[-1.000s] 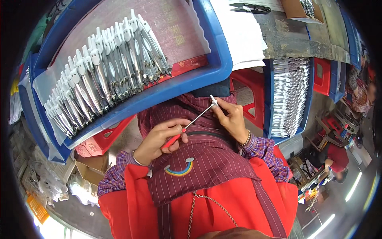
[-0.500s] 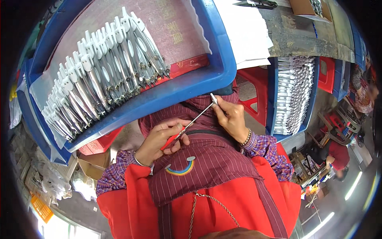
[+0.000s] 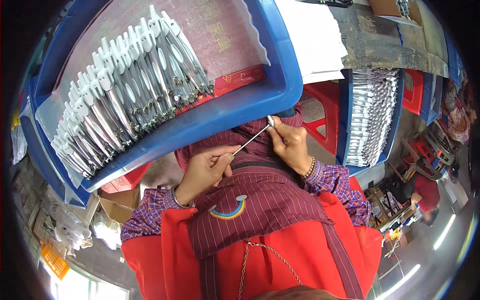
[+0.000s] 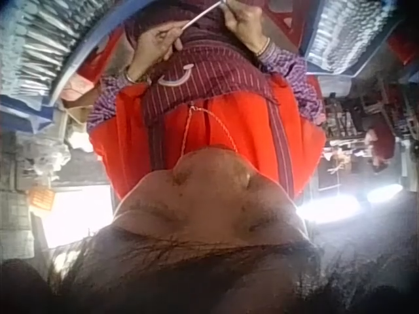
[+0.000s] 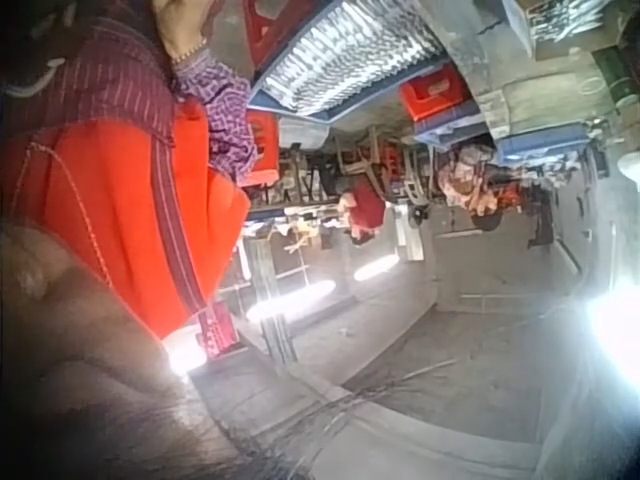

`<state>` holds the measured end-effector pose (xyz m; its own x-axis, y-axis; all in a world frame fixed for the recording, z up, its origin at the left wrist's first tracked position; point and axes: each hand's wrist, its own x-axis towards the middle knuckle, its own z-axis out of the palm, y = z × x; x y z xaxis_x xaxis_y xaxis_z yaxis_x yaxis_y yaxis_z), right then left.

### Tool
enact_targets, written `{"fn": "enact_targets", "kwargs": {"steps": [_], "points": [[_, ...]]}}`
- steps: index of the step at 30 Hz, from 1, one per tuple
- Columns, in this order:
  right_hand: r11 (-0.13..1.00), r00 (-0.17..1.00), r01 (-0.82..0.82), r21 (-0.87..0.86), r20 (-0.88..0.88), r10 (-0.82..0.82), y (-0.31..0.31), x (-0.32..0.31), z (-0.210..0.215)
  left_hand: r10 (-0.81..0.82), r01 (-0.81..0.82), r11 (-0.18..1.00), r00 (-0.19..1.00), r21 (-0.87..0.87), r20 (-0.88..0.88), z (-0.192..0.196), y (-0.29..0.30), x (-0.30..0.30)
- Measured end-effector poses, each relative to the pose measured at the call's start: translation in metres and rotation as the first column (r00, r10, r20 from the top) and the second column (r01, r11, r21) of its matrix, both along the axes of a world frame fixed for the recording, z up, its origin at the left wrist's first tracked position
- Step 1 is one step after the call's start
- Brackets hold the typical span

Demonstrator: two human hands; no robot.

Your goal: Assembling small hardware components by attaching white plastic caps to metal rods using a tool.

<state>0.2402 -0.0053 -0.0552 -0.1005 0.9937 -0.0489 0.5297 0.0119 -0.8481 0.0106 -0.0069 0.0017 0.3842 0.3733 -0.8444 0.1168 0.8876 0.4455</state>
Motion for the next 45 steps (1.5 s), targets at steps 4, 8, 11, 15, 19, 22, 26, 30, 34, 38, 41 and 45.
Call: {"fn": "enact_targets", "kwargs": {"steps": [4, 8, 11, 15, 19, 22, 26, 30, 34, 38, 41, 45], "points": [[1.0, 1.0, 0.009, 0.008, 0.003, -0.009, -0.002, 0.001, -0.001, -0.003, 0.005, 0.995, 1.0, 0.102, -0.019, -0.001, -0.004, 0.001], [1.0, 1.0, -0.011, -0.009, 0.025, 0.012, -0.002, 0.003, 0.001, -0.014, 0.015, 0.985, 1.0, 0.171, -0.008, -0.006, -0.004, -0.002], [0.999, 0.999, -0.025, -0.032, 0.047, 0.026, -0.001, 0.006, 0.004, -0.037, 0.035, 0.988, 0.999, 0.153, 0.008, -0.003, -0.002, -0.004], [0.99, 0.997, -0.028, -0.141, 0.064, 0.037, -0.003, 0.011, 0.005, -0.038, 0.029, 0.996, 0.994, 0.089, 0.1, 0.0, -0.001, -0.005], [0.981, 0.998, -0.026, -0.193, 0.046, 0.035, -0.003, 0.012, 0.007, -0.057, 0.041, 0.991, 0.99, 0.128, 0.126, -0.003, -0.004, -0.006], [0.971, 0.999, -0.029, -0.238, 0.012, 0.033, -0.002, 0.013, 0.008, -0.056, 0.042, 0.993, 0.989, 0.108, 0.134, 0.001, -0.002, -0.005], [0.97, 0.999, -0.035, -0.24, 0.009, 0.038, -0.003, 0.015, 0.006, -0.046, 0.032, 0.994, 0.99, 0.103, 0.135, -0.002, -0.001, -0.003], [0.986, 0.999, -0.032, -0.165, 0.008, 0.034, -0.004, 0.014, 0.004, -0.007, 0.006, 1.0, 0.989, 0.013, 0.145, 0.001, 0.001, -0.003], [0.994, 1.0, -0.008, -0.11, 0.008, 0.009, -0.005, 0.011, 0.005, 0.104, -0.062, 0.982, 0.967, -0.181, 0.231, 0.003, 0.005, -0.005], [0.994, 0.997, -0.03, -0.102, 0.062, 0.037, -0.004, 0.007, 0.008, 0.255, -0.112, 0.902, 0.918, -0.418, 0.305, 0.001, 0.011, -0.011], [0.998, 1.0, -0.008, -0.063, 0.024, 0.009, -0.003, 0.003, 0.006, 0.524, -0.136, 0.67, 0.783, -0.729, 0.335, -0.002, 0.009, -0.013], [0.999, 0.996, -0.034, -0.021, 0.084, 0.035, -0.002, 0.0, 0.005, 0.236, -0.108, 0.881, 0.944, -0.461, 0.231, 0.008, 0.015, -0.007]]}}
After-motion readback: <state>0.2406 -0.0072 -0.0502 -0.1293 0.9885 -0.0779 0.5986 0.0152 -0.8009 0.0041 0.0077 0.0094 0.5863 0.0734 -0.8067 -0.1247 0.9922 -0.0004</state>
